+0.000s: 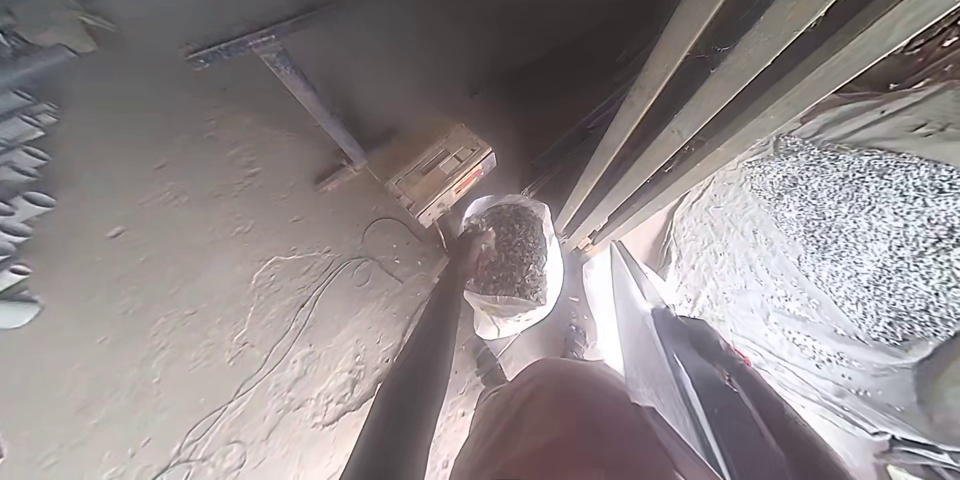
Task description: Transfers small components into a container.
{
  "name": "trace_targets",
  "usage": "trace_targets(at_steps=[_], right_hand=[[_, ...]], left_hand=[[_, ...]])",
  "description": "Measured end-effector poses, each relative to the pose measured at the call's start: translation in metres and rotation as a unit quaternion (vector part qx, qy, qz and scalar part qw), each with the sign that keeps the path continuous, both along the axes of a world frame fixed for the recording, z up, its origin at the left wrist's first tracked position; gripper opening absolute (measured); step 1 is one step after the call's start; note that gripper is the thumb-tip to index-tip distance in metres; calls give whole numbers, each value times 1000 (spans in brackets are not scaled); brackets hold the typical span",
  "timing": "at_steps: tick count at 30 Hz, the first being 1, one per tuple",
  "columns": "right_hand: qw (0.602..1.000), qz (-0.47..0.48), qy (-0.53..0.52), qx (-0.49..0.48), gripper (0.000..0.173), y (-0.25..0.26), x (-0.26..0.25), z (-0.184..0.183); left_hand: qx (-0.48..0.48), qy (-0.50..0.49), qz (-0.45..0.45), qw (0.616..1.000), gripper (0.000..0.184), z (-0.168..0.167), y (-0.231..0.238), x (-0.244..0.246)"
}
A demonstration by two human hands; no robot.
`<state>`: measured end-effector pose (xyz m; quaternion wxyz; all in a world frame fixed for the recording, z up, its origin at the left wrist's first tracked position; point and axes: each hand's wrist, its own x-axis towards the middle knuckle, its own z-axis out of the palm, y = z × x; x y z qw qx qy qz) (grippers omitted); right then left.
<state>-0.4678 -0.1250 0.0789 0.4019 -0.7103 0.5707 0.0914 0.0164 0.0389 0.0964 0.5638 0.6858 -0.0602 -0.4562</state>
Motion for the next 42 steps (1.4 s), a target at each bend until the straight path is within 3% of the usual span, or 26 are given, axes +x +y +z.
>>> trace_targets(at_steps=[3,6,8,10,14,15,18,21,24,26,28,30,33,37,40,42], right_hand=[[997,5,61,47,57,-11,19,35],[999,40,24,18,58,-49,16,17],[997,67,33,24,58,-68,32,39],[994,101,48,14,58,-90,40,48],[986,154,11,-58,51,-134,26,26],[984,168,21,-59,50,-137,27,32],[986,152,63,-35,46,-131,37,67],[989,134,-10,-56,52,-150,28,47],[993,98,-37,-57,56,-154,21,41],[994,80,-31,-61,55,-154,14,41],[997,30,-26,-60,57,-147,0,38],[998,-20,-26,-62,58,-134,-13,39],[994,-78,-10,-70,58,-108,-30,48],[986,-150,45,-64,58,-75,-51,71],[981,-164,55,-87,66,-64,-112,47],[974,-203,51,-85,60,-42,-127,55]], left_hand=[[-32,-14,-27,999,28,47,-18,-10],[-93,-24,-132,987,37,104,-37,-52],[-155,-39,-223,962,34,136,-52,-97],[-210,-92,-344,911,32,163,-67,-150],[-180,-339,-597,705,41,184,-100,-230],[-177,-360,-616,678,46,184,-104,-238],[-235,-342,-564,714,39,186,-110,-238],[-274,-331,-447,785,25,195,-110,-209],[-233,-349,-282,863,27,166,-93,-156],[-91,-368,-218,900,31,112,-73,-113],[111,-302,-230,919,47,54,-46,-79],[231,-240,-263,905,74,-4,-22,-56],[316,-261,-283,867,101,-68,-6,-33],[353,-318,-284,833,107,-91,-25,-4],[363,-319,-241,842,110,-102,-47,9],[362,-305,-243,847,102,-94,-67,-5]])
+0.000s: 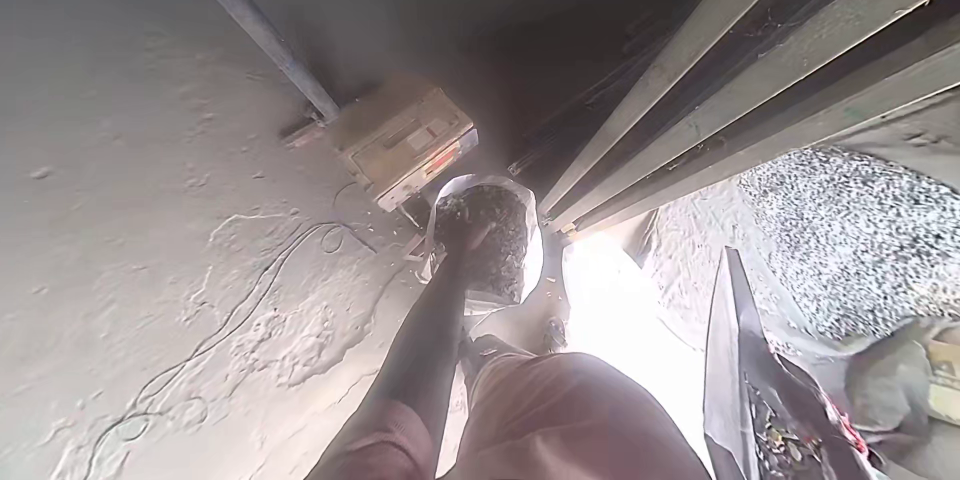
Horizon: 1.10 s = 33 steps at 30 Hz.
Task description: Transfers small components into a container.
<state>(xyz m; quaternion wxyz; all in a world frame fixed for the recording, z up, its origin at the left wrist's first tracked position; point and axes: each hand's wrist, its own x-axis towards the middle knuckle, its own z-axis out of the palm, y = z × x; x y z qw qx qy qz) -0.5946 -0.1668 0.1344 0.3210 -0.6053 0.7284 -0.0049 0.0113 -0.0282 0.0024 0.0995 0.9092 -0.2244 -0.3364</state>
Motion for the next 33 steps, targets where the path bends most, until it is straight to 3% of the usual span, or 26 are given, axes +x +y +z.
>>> trace_targets(at_steps=[3,7,10,13,15,17,20,23,26,28,29,31,33], right_hand=[[999,-35,8,-21,62,36,8,16],[998,-56,7,-8,58,63,51,32],[997,-74,-28,8,59,56,60,22],[998,-12,-58,-8,64,37,45,-4],[998,24,-50,-34,61,28,50,-14],[996,51,-68,14,57,13,64,1],[989,109,-92,27,57,-36,63,-22],[978,183,-47,91,56,-64,95,7],[963,253,-58,72,54,-74,125,22],[957,276,-54,69,51,-72,149,46],[954,283,-48,83,49,-75,158,54],[943,324,-69,42,47,-90,158,22],[926,362,-104,-7,51,-101,157,-5]], left_hand=[[-3,0,-120,993,84,2,-15,-37],[32,1,-316,948,82,19,11,-68],[49,-7,-356,933,70,33,35,-63],[24,-22,-265,964,63,3,50,-40],[7,11,-109,994,63,7,56,-24],[-69,56,28,996,63,18,62,-12],[-177,98,105,974,60,57,53,-7],[-299,109,103,942,52,130,27,-27],[-410,156,-2,899,44,223,7,-80],[-458,157,-142,863,40,277,1,-123],[-476,144,-227,837,40,293,-4,-144],[-472,155,-378,782,45,312,-13,-181],[-429,174,-465,754,62,321,-15,-207]])
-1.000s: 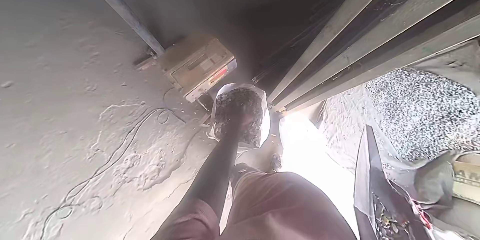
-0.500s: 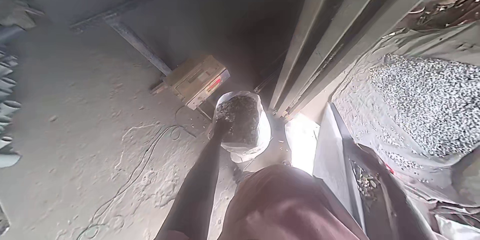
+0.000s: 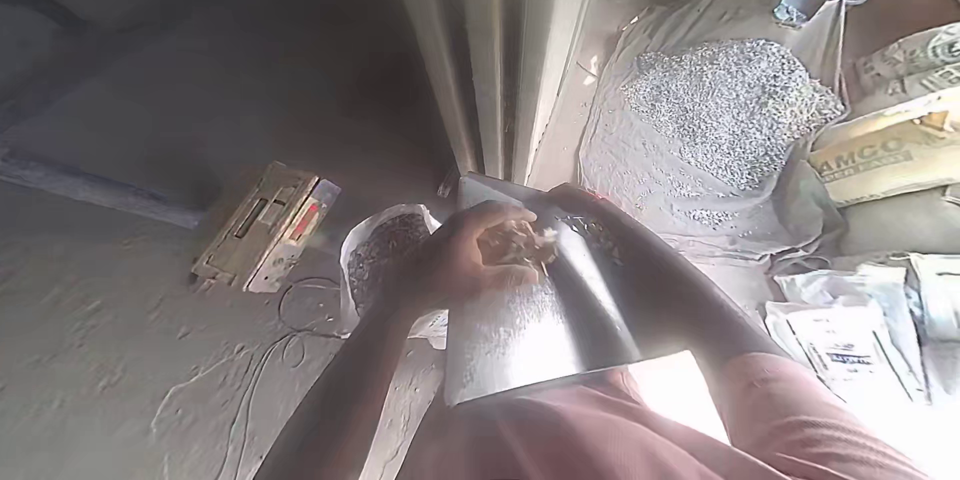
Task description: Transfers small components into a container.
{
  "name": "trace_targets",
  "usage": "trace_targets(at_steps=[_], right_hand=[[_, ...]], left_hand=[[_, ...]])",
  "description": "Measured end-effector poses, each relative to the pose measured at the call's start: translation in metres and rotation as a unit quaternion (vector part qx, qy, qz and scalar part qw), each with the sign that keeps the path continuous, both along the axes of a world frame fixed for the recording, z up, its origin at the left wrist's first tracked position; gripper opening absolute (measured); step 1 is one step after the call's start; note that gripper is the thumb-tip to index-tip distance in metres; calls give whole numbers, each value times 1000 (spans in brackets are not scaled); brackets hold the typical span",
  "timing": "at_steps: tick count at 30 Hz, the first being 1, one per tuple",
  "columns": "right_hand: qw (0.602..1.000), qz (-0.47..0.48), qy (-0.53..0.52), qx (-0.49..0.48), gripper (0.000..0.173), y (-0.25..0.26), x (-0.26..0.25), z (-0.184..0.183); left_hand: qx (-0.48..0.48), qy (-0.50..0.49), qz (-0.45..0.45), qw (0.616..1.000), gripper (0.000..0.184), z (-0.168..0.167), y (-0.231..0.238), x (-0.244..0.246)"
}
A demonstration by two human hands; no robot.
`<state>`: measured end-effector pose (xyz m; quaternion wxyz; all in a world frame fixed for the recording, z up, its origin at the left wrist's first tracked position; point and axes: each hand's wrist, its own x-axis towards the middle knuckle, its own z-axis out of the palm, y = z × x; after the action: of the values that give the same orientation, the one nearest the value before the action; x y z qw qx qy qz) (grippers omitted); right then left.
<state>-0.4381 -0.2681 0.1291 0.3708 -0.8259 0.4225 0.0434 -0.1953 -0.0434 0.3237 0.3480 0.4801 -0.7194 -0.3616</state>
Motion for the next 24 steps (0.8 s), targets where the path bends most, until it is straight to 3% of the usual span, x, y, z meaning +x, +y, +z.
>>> trace_targets(at_steps=[1,3,6,8,10,11,12,14,16,19,21,24], right_hand=[[1000,16,-2,2,52,-1,3,-1],[998,1,47,47,52,3,9,23],[995,-37,74,54,57,2,-6,11],[994,-67,60,66,58,9,-22,7],[990,-98,53,85,56,17,-37,4],[987,-114,62,94,56,21,-43,4],[984,-130,73,97,57,25,-48,4],[979,-160,82,98,58,35,-57,3],[974,-187,85,100,60,45,-67,1],[967,-217,76,107,59,56,-79,0],[961,-242,78,108,60,60,-86,2],[955,-270,77,94,60,70,-101,0]], left_hand=[[-3,-13,-4,1000,64,-1,1,-5],[-62,1,43,997,48,-15,3,6],[-100,-8,226,969,34,-71,11,61],[50,-58,376,924,34,-120,29,95],[248,-93,426,865,44,-160,48,110],[258,-120,441,851,51,-195,63,116],[309,-157,387,854,61,-215,78,127],[291,-221,368,855,79,-261,102,138],[369,-264,361,815,98,-258,107,129],[453,-296,369,756,112,-269,100,138],[466,-324,363,739,110,-281,89,147],[495,-382,315,714,77,-260,70,137]])
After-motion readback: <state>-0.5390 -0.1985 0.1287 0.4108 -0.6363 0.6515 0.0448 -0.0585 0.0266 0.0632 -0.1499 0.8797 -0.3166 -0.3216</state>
